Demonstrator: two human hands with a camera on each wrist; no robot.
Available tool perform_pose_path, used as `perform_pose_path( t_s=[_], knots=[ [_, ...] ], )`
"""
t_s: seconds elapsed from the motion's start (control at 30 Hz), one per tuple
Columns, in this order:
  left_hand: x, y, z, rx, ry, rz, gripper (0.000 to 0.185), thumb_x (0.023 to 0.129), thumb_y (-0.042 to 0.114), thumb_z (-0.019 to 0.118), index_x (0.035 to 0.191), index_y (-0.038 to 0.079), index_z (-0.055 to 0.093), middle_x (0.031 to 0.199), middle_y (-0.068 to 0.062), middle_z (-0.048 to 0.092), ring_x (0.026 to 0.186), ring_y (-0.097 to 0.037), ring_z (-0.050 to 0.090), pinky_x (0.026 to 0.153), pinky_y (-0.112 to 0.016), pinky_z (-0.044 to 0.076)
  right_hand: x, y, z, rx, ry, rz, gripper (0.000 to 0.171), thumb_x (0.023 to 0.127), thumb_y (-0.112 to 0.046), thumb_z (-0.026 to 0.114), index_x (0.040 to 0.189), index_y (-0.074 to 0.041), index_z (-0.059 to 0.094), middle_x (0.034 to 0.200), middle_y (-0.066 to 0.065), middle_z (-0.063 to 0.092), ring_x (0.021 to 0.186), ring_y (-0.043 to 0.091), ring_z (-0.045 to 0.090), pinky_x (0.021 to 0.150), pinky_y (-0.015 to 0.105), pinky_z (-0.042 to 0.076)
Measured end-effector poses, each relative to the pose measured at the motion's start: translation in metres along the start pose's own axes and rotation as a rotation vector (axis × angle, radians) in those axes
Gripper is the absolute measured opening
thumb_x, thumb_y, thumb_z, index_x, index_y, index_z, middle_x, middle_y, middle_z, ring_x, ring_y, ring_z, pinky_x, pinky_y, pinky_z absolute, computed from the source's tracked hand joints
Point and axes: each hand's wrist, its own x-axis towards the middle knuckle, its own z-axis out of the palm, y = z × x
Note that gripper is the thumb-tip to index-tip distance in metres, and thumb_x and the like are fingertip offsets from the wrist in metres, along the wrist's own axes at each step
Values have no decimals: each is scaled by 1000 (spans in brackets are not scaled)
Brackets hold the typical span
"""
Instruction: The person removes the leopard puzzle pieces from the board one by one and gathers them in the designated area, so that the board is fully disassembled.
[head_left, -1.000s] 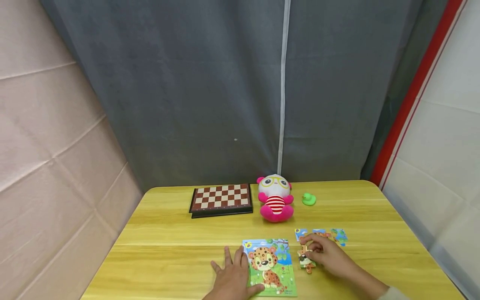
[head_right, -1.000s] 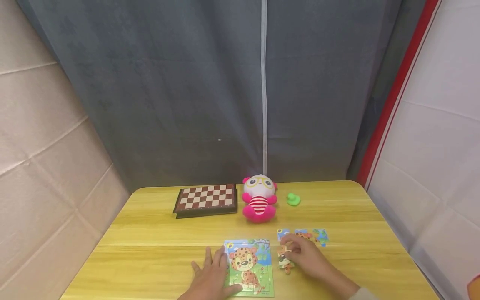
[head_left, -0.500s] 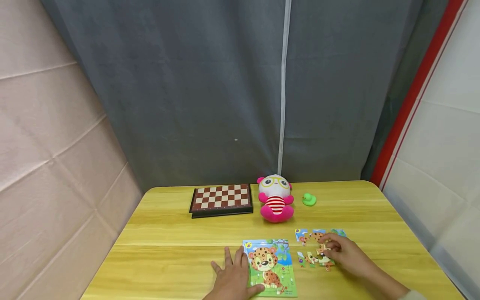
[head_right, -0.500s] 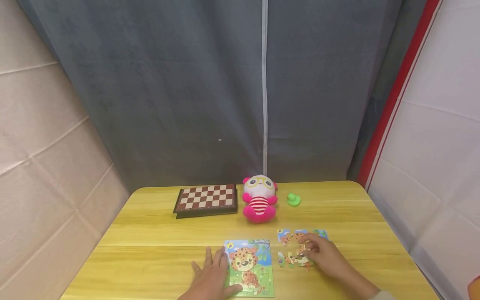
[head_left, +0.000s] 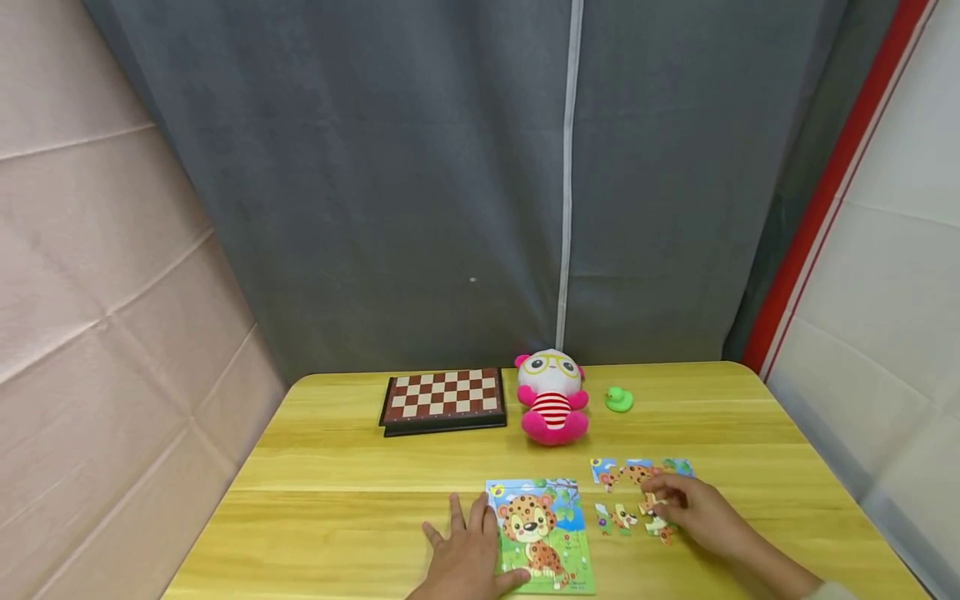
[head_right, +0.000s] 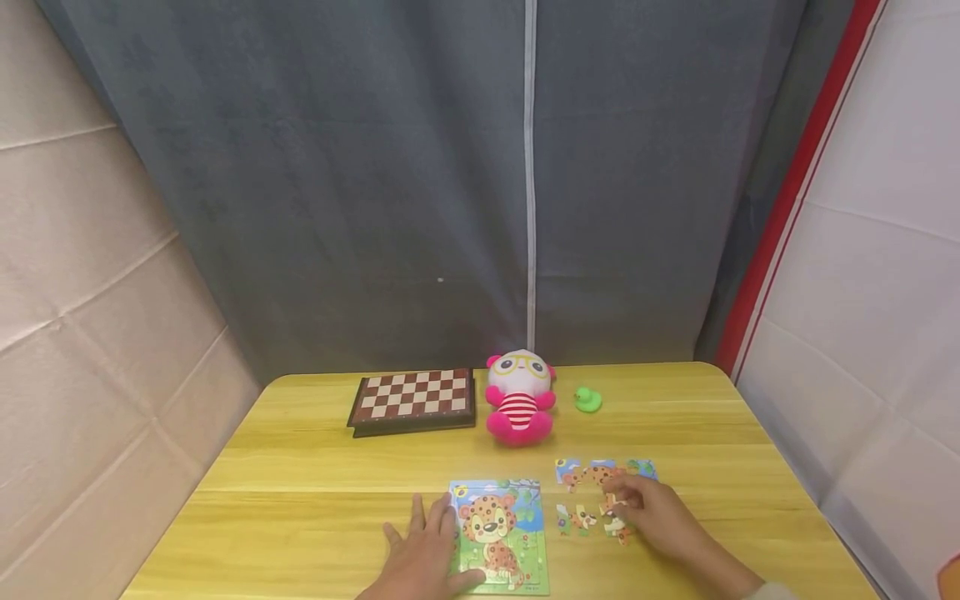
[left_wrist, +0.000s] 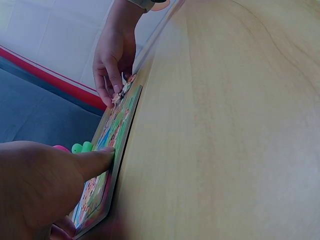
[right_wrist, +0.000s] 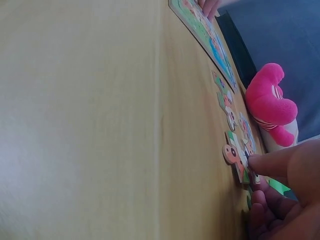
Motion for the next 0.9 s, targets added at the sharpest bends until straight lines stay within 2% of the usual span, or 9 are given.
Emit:
perform_pose_path(
  t_s=[0.47, 0.9],
  knots=[
    [0, 0, 1, -5, -4, -3, 112, 68, 89, 46, 141, 5, 45, 154, -14, 32, 137, -58, 24, 80, -89, 21, -2, -1, 3, -26, 16, 26, 30, 89, -16, 71, 116, -5, 67, 102, 5, 60, 79, 3, 47, 64, 21, 45],
    [0, -1, 1, 0, -1, 5, 112, 68, 89, 45, 142, 4, 45, 155, -14, 31, 137, -59, 24, 79, -89, 21, -2, -2, 4, -59, 43, 3, 28, 87, -14, 71, 114, -7, 68, 95, 3, 58, 76, 3, 45, 63, 21, 44]
  ],
)
